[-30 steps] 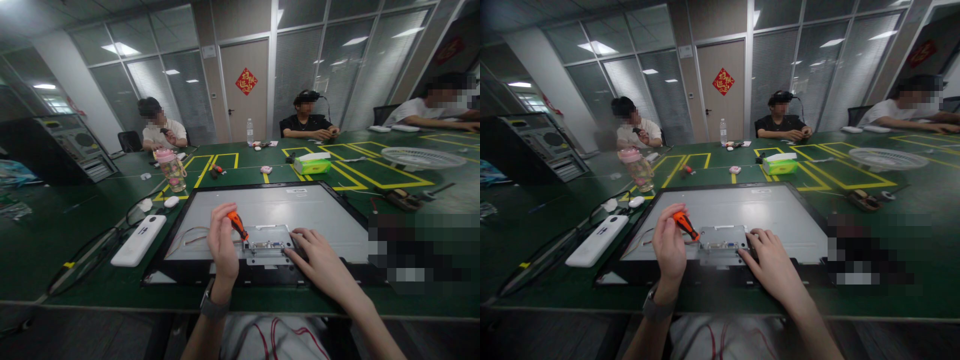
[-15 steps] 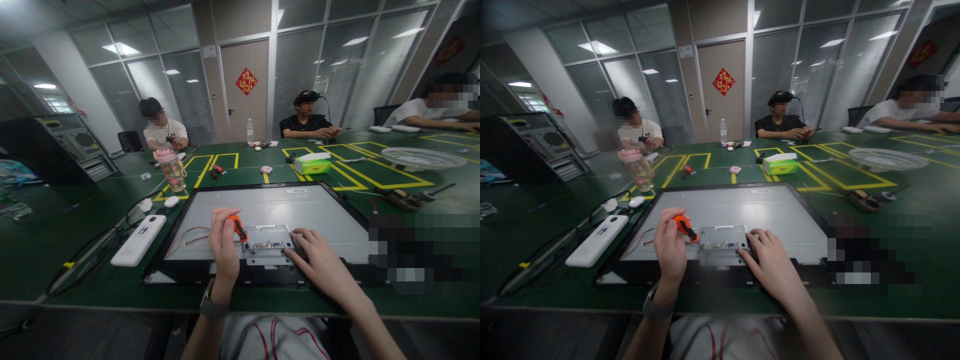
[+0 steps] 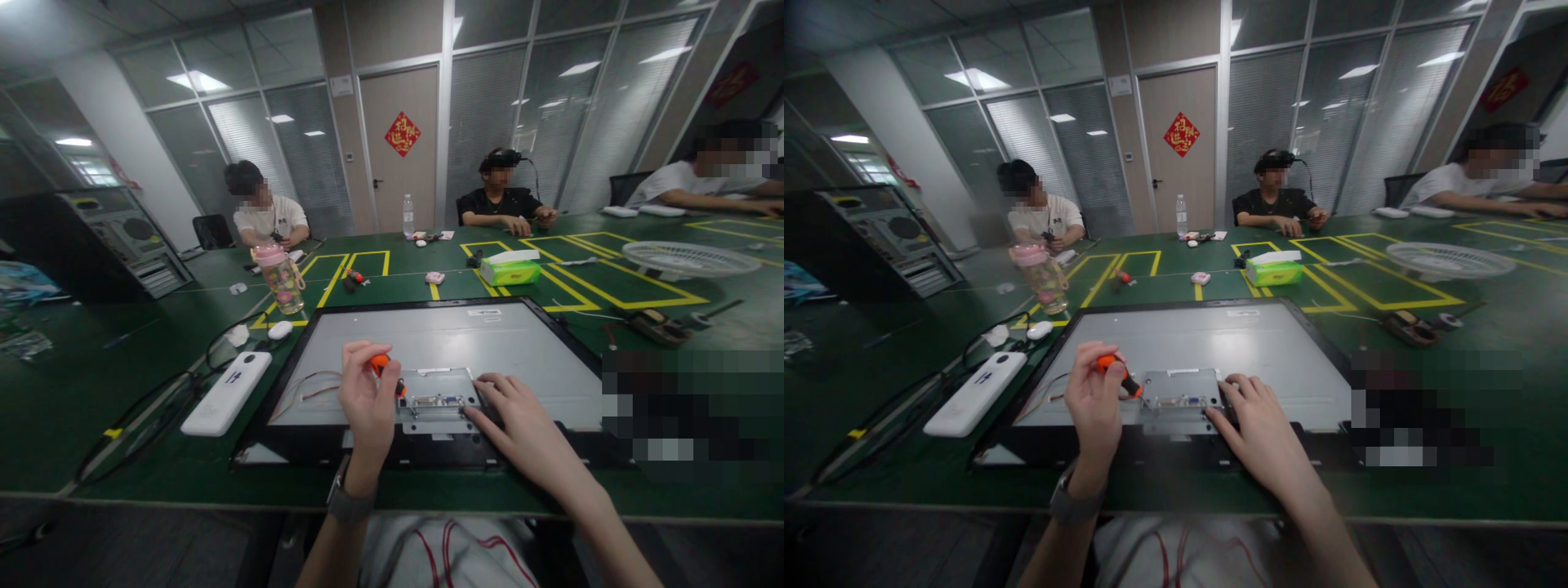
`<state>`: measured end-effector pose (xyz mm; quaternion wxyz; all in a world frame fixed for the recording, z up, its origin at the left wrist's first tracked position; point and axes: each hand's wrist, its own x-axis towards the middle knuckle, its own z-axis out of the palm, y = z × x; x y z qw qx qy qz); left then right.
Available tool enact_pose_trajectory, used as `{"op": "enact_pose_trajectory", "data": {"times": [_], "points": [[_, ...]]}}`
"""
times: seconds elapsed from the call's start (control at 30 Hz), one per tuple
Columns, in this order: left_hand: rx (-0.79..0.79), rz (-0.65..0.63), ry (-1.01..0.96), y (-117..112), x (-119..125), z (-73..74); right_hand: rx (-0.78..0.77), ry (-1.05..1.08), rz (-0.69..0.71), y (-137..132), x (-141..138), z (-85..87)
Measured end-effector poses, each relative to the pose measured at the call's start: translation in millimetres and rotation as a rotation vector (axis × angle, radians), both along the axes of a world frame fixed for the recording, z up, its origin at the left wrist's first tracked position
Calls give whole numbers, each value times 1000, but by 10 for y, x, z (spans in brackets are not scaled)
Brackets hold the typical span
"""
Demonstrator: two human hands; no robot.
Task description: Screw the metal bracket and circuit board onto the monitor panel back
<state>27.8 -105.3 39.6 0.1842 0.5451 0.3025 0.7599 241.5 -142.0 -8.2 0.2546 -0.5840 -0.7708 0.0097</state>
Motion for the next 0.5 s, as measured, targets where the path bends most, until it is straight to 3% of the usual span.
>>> {"op": "enact_pose_trajectory", "data": {"times": [0.17,0.5], "points": [[-6,-26,-32,10,0,-4,13,-4,-2,5,8,-4],[-187,-155,-218,-10,10,-46,30,-12,-6,4,2,-6]]}}
